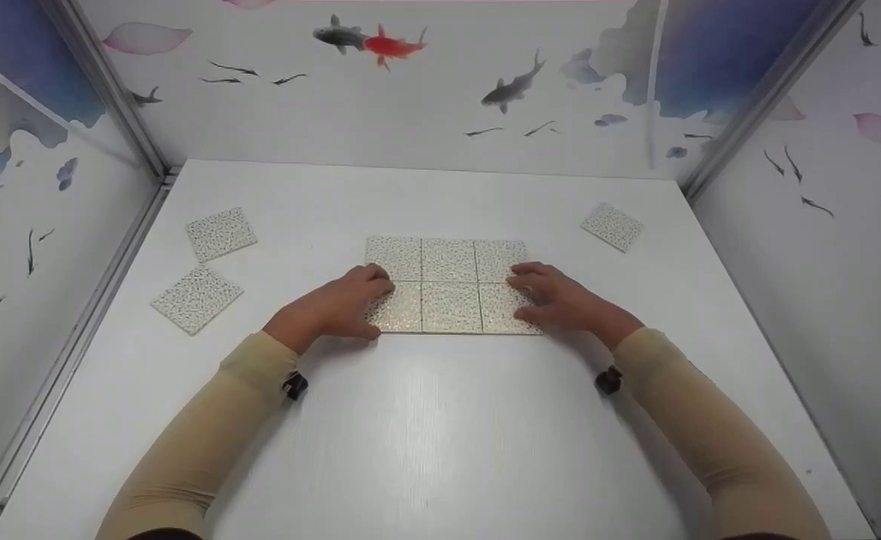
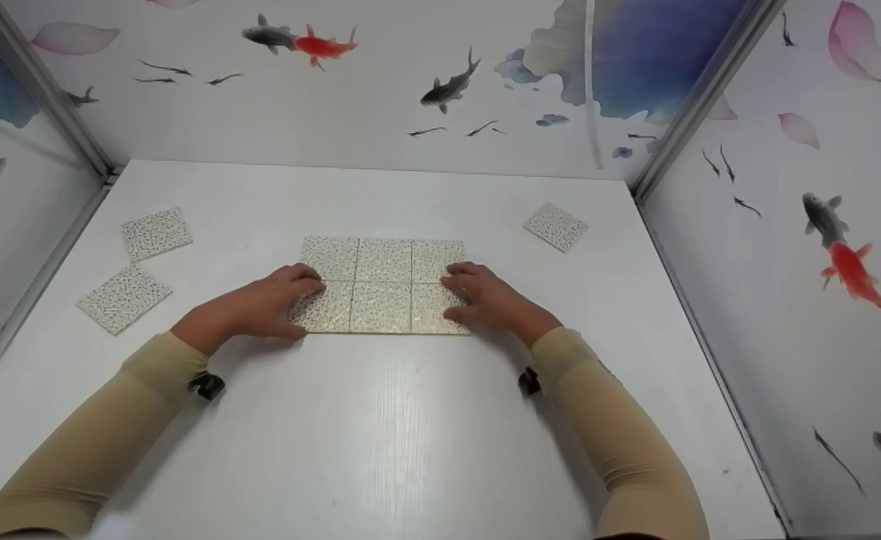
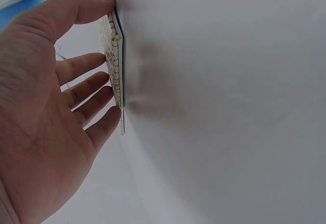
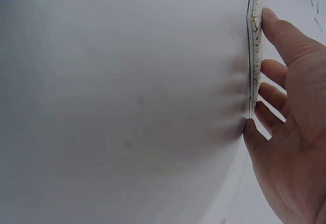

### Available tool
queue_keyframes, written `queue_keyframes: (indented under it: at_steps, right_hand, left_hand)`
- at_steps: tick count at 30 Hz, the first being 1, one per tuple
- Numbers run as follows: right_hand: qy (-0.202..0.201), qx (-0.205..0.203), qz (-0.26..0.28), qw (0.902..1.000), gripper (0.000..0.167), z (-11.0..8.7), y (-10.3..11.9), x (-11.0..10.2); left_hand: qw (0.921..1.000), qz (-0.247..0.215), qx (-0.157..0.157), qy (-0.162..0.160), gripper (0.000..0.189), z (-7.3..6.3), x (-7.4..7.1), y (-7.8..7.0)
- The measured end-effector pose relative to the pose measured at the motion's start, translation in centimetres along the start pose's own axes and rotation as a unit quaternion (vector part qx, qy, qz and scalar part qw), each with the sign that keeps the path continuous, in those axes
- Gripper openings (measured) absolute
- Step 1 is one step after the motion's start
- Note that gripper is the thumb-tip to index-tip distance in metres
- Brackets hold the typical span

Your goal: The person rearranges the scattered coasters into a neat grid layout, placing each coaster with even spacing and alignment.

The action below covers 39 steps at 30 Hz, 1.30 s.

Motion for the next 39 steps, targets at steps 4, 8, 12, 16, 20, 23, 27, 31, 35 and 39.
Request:
queue_keyframes:
  at_steps: [4, 8, 12, 16, 20, 23, 27, 31, 35, 39]
  right_hand:
    - [0.003, 0.003, 0.0, 1.0, 0.075, 0.1, -0.2, 0.0]
    - [0.003, 0.008, -0.003, 1.0, 0.074, 0.1, -0.3, 0.1]
    - [0.003, 0.008, -0.011, 0.9999, 0.073, 0.0, -0.2, 0.1]
    - [0.0, 0.008, -0.018, 0.9998, 0.075, -0.1, 0.0, 0.1]
    - [0.0, 0.009, -0.018, 0.9998, 0.075, -0.1, 0.0, 0.0]
    - [0.001, 0.009, -0.019, 0.9998, 0.074, 0.0, 0.0, 0.1]
    - [-0.001, 0.01, -0.021, 0.9997, 0.074, 0.0, -0.1, 0.1]
    - [-0.004, 0.008, -0.023, 0.9997, 0.074, 0.1, -0.4, 0.1]
    - [-0.006, 0.005, -0.022, 0.9997, 0.073, 0.1, -0.4, 0.1]
    - [-0.005, 0.001, -0.017, 0.9998, 0.073, 0.1, -0.3, 0.1]
  left_hand:
    - [1.0, -0.003, 0.0, -0.004, 0.082, 0.0, 0.1, 0.1]
    - [0.9997, -0.009, 0.008, -0.023, 0.079, -0.1, 0.0, 0.3]
    - [0.9981, -0.034, 0.012, -0.051, 0.075, -0.8, -0.6, 0.8]
    - [0.9954, -0.054, 0.002, -0.079, 0.069, -1.9, -1.6, 1.7]
    - [0.9928, -0.062, -0.028, -0.099, 0.065, -3.2, -2.5, 3.1]
    - [0.9908, -0.063, -0.053, -0.108, 0.064, -4.3, -3.0, 4.5]
    - [0.9872, -0.069, -0.072, -0.124, 0.061, -5.7, -3.8, 6.3]
    - [0.9819, -0.088, -0.094, -0.139, 0.058, -7.4, -4.7, 8.1]
    - [0.9758, -0.097, -0.119, -0.156, 0.057, -9.4, -5.5, 9.9]
    - [0.969, -0.099, -0.147, -0.172, 0.059, -11.5, -6.2, 11.6]
Point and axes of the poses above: each hand's wrist, its own z-axis towards the middle knuckle, its own x-axis out of the palm, y = z × x, the point moved 7 cm from there along z, towards the middle knuckle, and after that the axes turned 1 degree about y, right-handed, at the moved point
